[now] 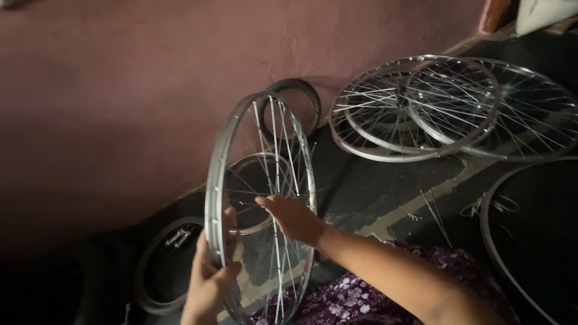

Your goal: The person is lacing a bicycle wheel by inserting spokes through the rim and hub. They hold the wheel with one hand and insert each spoke with the other, rotating the wheel as needed to reach different holes.

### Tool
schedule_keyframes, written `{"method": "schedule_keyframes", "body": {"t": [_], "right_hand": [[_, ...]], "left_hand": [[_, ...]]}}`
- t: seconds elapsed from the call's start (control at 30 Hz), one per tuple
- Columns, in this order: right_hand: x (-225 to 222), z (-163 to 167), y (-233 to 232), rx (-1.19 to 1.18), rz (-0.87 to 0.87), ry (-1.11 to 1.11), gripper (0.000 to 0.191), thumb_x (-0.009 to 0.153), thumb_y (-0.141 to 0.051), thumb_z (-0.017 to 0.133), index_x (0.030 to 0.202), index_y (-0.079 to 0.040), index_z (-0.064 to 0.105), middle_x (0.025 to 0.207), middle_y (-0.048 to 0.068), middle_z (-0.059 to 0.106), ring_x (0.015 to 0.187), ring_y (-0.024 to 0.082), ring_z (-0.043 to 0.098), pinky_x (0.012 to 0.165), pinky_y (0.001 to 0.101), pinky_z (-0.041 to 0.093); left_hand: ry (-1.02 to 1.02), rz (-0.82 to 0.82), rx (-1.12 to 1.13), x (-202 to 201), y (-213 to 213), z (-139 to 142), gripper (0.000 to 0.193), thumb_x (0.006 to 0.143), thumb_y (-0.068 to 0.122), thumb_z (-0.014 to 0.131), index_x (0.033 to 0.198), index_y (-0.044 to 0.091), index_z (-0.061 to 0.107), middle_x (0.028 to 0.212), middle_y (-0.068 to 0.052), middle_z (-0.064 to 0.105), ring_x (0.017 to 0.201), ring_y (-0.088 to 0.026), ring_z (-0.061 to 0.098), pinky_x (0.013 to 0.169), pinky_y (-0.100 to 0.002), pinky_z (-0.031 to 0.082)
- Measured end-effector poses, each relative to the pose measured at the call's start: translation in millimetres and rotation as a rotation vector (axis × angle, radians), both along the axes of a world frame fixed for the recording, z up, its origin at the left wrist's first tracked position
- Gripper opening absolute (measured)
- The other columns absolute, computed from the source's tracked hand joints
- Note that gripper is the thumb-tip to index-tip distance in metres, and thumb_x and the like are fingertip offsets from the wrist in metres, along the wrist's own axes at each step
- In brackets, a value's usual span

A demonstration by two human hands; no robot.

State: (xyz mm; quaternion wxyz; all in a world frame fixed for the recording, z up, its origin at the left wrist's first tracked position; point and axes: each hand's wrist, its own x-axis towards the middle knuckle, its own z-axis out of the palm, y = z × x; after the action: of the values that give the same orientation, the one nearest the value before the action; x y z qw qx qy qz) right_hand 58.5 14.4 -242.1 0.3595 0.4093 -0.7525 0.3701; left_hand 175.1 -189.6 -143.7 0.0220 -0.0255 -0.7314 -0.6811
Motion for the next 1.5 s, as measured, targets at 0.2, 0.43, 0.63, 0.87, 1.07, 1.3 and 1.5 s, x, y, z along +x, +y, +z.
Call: {"method": "schedule_keyframes", "body": {"t": [0.2,0.43,0.63,0.87,1.07,1.3,1.5], "right_hand": [[11,8,-6,0.087,-0.189,0.016,0.071,0.091,0.014,0.055,0.154,-0.013,0.037,0.094,0.012,0.066,0.078,0.027,0.067,0.065,0.0394,0.057],[19,1,-12,0.046,-0.182,-0.241,0.031,0.101,-0.002,0.054,0.132,-0.009,0.055,0.082,0.01,0.065,0.069,0.022,0.065,0.062,0.0342,0.053],[-3,6,18,0.393,-0.463,-0.265,0.02,0.112,-0.024,0.056,0.105,-0.007,0.064,0.091,0.01,0.069,0.081,0.021,0.068,0.072,0.0366,0.058],[6,24,11,-0.182,0.019,-0.55,0.022,0.094,-0.005,0.054,0.113,-0.006,0.065,0.103,0.01,0.069,0.101,0.016,0.066,0.096,0.0363,0.054],[3,26,6,-0.711,0.577,-1.152,0.013,0.095,-0.007,0.065,0.105,-0.013,0.07,0.102,0.001,0.07,0.104,0.013,0.063,0.108,0.0323,0.043],[10,15,-1,-0.717,0.575,-1.152,0.014,0.096,-0.006,0.066,0.097,-0.016,0.075,0.098,-0.001,0.072,0.103,0.014,0.063,0.106,0.0357,0.043],[25,17,5,-0.687,0.617,-1.182,0.007,0.093,-0.007,0.07,0.093,-0.013,0.073,0.1,0.004,0.072,0.101,0.02,0.065,0.102,0.042,0.052]], "left_hand": [[0.189,-0.151,0.028,9,8,-1,0.097,0.066,-0.019,0.055,0.156,0.01,0.033,0.165,-0.01,0.041,0.152,-0.015,0.037,0.12,-0.034,0.036],[0.009,-0.119,0.045,11,17,-4,0.099,0.067,-0.019,0.056,0.157,0.016,0.033,0.161,-0.003,0.041,0.136,-0.023,0.05,0.096,-0.039,0.049],[0.091,-0.148,0.033,14,14,-9,0.101,0.067,-0.019,0.056,0.158,0.012,0.029,0.162,-0.007,0.038,0.145,-0.024,0.043,0.115,-0.042,0.039],[0.138,-0.076,0.051,20,11,-32,0.098,0.062,-0.019,0.054,0.154,0.005,0.028,0.161,-0.015,0.039,0.155,-0.028,0.028,0.123,-0.045,0.027],[0.33,0.034,0.13,31,-4,-98,0.096,0.056,-0.012,0.054,0.15,-0.002,0.037,0.157,-0.022,0.045,0.153,-0.034,0.034,0.12,-0.05,0.034],[0.569,0.08,0.09,49,24,-189,0.088,0.062,-0.006,0.06,0.148,-0.003,0.041,0.15,-0.025,0.051,0.144,-0.036,0.046,0.116,-0.047,0.038],[0.597,0.136,-0.051,42,39,-124,0.082,0.071,0.0,0.07,0.147,0.0,0.039,0.138,-0.019,0.056,0.127,-0.028,0.056,0.102,-0.04,0.046]]}}
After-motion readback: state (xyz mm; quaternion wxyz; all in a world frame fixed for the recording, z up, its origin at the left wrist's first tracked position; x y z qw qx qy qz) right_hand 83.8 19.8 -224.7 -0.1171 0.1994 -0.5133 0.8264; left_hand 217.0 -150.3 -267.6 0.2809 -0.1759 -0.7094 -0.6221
